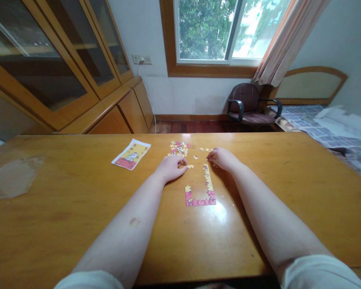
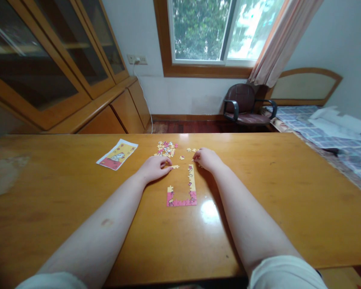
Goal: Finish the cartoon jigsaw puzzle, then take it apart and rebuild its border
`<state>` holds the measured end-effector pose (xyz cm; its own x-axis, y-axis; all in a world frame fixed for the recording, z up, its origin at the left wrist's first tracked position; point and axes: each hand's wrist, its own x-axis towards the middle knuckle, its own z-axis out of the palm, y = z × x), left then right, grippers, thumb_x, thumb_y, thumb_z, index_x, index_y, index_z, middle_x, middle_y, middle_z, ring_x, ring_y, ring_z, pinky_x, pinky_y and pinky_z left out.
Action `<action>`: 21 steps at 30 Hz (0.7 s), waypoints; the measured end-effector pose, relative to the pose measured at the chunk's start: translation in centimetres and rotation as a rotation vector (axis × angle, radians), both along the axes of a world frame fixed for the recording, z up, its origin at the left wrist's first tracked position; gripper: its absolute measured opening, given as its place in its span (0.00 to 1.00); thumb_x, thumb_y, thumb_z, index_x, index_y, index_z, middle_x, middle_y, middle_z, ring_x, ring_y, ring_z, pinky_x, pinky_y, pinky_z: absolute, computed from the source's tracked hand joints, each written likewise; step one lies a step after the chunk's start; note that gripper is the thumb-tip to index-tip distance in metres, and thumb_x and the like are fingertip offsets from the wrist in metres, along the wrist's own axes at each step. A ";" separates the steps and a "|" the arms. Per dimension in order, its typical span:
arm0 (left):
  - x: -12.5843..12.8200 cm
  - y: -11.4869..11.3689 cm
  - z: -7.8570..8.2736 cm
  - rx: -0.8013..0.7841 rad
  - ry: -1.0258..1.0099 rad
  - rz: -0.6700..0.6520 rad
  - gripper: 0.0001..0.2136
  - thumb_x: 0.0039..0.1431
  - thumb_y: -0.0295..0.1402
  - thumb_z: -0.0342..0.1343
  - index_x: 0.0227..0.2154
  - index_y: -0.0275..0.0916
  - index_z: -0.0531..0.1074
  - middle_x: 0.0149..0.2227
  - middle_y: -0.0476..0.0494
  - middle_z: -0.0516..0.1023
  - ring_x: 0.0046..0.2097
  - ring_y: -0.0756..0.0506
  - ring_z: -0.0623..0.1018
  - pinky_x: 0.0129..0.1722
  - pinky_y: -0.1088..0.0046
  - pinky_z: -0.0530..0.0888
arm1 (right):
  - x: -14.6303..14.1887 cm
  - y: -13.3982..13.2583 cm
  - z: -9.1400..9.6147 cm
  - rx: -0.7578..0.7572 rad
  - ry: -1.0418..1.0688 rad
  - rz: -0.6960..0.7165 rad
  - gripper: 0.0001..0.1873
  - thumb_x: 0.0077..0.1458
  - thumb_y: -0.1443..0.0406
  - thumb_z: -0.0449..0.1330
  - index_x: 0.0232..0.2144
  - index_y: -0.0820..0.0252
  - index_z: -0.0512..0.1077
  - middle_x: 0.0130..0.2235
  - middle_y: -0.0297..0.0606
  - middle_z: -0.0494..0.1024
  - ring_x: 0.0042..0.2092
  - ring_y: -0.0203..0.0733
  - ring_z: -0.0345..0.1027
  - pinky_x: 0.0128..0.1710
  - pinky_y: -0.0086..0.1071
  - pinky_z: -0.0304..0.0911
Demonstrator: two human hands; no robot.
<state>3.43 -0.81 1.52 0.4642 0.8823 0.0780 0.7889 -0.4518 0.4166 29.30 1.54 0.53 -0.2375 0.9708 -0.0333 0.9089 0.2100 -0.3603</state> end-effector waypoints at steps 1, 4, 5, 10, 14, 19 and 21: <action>0.0 0.0 0.0 0.002 0.000 -0.002 0.10 0.54 0.40 0.54 0.32 0.42 0.77 0.26 0.48 0.73 0.32 0.46 0.72 0.33 0.72 0.65 | 0.0 0.0 0.0 -0.002 0.006 -0.001 0.08 0.55 0.66 0.61 0.34 0.55 0.81 0.39 0.37 0.78 0.32 0.34 0.72 0.35 0.26 0.63; -0.1 0.1 -0.2 0.004 -0.005 -0.009 0.10 0.54 0.40 0.54 0.32 0.42 0.77 0.25 0.48 0.72 0.31 0.46 0.71 0.32 0.72 0.65 | 0.4 0.1 0.0 0.027 0.025 -0.013 0.10 0.56 0.68 0.59 0.36 0.55 0.80 0.40 0.39 0.79 0.36 0.38 0.73 0.37 0.27 0.63; -0.1 0.2 -0.3 0.006 -0.008 -0.010 0.10 0.54 0.40 0.54 0.32 0.42 0.77 0.25 0.48 0.72 0.31 0.46 0.71 0.32 0.72 0.64 | 0.6 0.2 0.1 0.047 0.025 -0.031 0.11 0.57 0.68 0.58 0.38 0.55 0.80 0.41 0.40 0.79 0.38 0.39 0.73 0.39 0.28 0.63; -0.2 0.3 -0.6 0.009 -0.013 -0.008 0.10 0.54 0.40 0.54 0.32 0.43 0.77 0.26 0.48 0.72 0.32 0.46 0.71 0.32 0.72 0.65 | 1.8 0.5 0.5 0.065 -0.021 -0.163 0.13 0.58 0.69 0.56 0.40 0.58 0.79 0.44 0.44 0.79 0.43 0.44 0.72 0.42 0.32 0.62; -0.2 0.2 -0.5 -0.003 -0.015 -0.003 0.10 0.55 0.40 0.54 0.32 0.43 0.77 0.25 0.48 0.72 0.31 0.46 0.71 0.33 0.72 0.65 | 1.8 0.2 1.2 -0.023 -0.008 -0.193 0.08 0.55 0.67 0.61 0.36 0.57 0.80 0.38 0.41 0.81 0.38 0.43 0.73 0.36 0.31 0.62; -0.2 0.2 -0.5 -0.009 -0.022 -0.004 0.09 0.55 0.40 0.55 0.32 0.43 0.77 0.25 0.49 0.72 0.31 0.46 0.71 0.32 0.72 0.64 | 1.2 -0.2 1.8 -0.063 -0.012 -0.186 0.07 0.49 0.66 0.64 0.34 0.57 0.80 0.36 0.37 0.82 0.34 0.39 0.72 0.31 0.28 0.59; -0.2 0.3 -0.6 -0.005 -0.022 -0.006 0.09 0.55 0.40 0.55 0.32 0.43 0.77 0.25 0.49 0.72 0.31 0.46 0.71 0.32 0.72 0.64 | 1.1 -0.1 1.8 -0.093 -0.013 -0.171 0.09 0.47 0.67 0.65 0.35 0.57 0.79 0.36 0.36 0.82 0.33 0.38 0.72 0.30 0.27 0.59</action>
<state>3.25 -0.53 0.97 0.4675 0.8800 0.0834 0.7770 -0.4541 0.4360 30.41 1.40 2.34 -0.0680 0.9897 -0.1264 0.9333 0.0183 -0.3586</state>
